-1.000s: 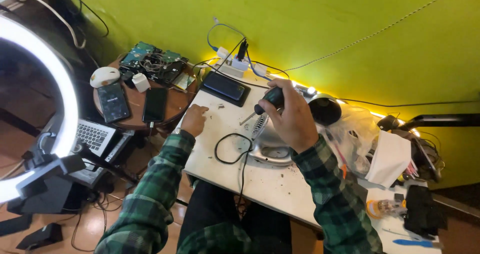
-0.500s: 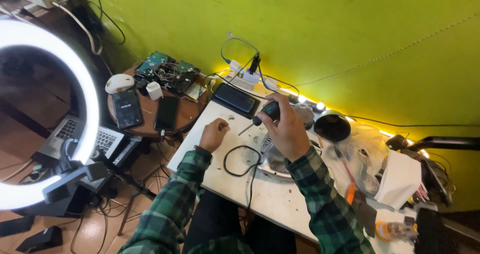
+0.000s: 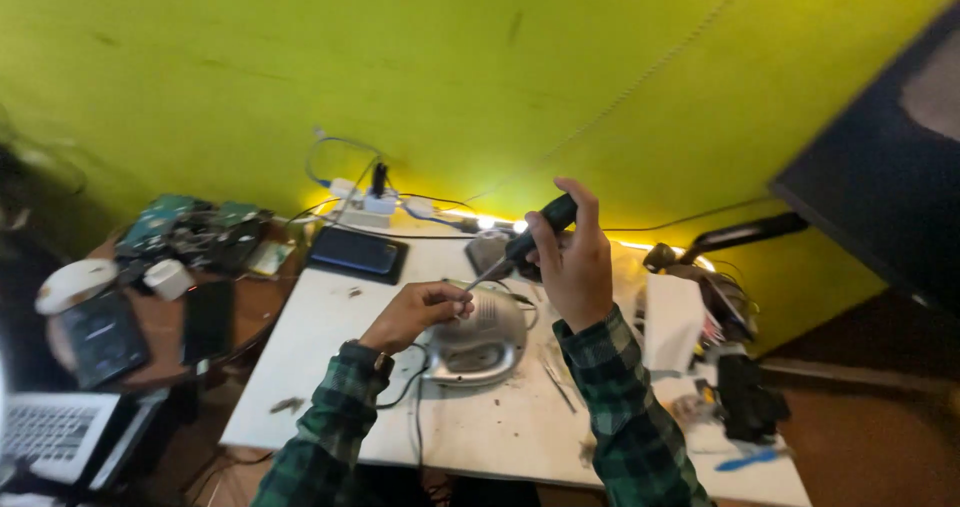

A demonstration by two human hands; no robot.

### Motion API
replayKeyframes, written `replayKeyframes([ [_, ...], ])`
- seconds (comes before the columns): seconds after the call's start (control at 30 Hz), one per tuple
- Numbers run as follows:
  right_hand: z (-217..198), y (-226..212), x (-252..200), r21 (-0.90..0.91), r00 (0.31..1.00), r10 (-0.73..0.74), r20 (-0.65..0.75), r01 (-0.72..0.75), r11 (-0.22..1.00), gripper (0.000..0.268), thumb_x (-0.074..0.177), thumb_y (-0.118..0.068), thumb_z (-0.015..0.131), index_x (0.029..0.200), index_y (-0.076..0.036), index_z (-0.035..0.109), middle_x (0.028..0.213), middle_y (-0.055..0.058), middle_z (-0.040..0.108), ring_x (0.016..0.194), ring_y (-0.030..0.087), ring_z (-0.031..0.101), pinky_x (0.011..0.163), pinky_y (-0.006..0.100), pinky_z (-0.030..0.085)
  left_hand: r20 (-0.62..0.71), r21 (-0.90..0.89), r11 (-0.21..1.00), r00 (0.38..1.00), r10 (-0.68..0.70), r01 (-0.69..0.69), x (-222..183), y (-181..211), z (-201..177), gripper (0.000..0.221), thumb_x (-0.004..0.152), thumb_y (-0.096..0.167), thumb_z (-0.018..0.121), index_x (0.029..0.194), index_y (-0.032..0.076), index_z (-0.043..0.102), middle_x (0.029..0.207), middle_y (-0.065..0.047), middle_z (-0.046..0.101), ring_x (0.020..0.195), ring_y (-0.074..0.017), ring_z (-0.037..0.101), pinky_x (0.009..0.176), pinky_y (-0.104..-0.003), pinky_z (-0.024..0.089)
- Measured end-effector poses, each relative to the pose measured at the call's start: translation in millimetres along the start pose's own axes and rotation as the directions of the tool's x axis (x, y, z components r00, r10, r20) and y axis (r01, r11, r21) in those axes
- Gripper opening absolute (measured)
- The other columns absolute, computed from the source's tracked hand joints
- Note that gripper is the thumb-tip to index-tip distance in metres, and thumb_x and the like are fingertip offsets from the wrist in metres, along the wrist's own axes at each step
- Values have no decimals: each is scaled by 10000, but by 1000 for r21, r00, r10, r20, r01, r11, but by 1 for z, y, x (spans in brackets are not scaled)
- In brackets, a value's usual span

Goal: Screwing together the plastic casing of a small handheld appliance using a manual screwdriver

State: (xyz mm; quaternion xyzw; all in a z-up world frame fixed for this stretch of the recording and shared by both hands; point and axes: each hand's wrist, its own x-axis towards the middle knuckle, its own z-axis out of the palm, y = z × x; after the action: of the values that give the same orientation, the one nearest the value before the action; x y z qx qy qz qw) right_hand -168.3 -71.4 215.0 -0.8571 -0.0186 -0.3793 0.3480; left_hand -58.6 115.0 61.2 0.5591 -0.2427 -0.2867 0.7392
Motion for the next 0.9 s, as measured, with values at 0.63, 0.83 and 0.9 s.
replayKeyframes([
  [0.63,-108,40,-17,-93,985,80,-151,-95,991,479,1089,-363,534,1458,-105,370,912,186,638,624,195,727,577,256,626,51,-11,986,985,164,-164,56,-28,104,288,835,52,841,1107,-18,778,996,-203,773,899,-252,753,794,-363,642],
  [0.83,-108,33,-16,-104,979,96,-181,-116,988,468,1098,-363,555,1458,-123,376,920,198,624,637,215,725,599,272,618,18,-21,979,979,202,-202,54,-33,106,273,802,4,855,1066,-21,786,984,-182,764,871,-199,728,768,-313,639],
  [0.9,-109,30,-16,-98,969,115,-217,-139,985,463,1099,-361,559,1448,-109,388,905,197,637,620,216,721,579,281,623,9,10,973,973,230,-231,54,-33,109,257,780,-10,864,1026,-14,787,999,-158,768,903,-184,732,769,-286,624],
])
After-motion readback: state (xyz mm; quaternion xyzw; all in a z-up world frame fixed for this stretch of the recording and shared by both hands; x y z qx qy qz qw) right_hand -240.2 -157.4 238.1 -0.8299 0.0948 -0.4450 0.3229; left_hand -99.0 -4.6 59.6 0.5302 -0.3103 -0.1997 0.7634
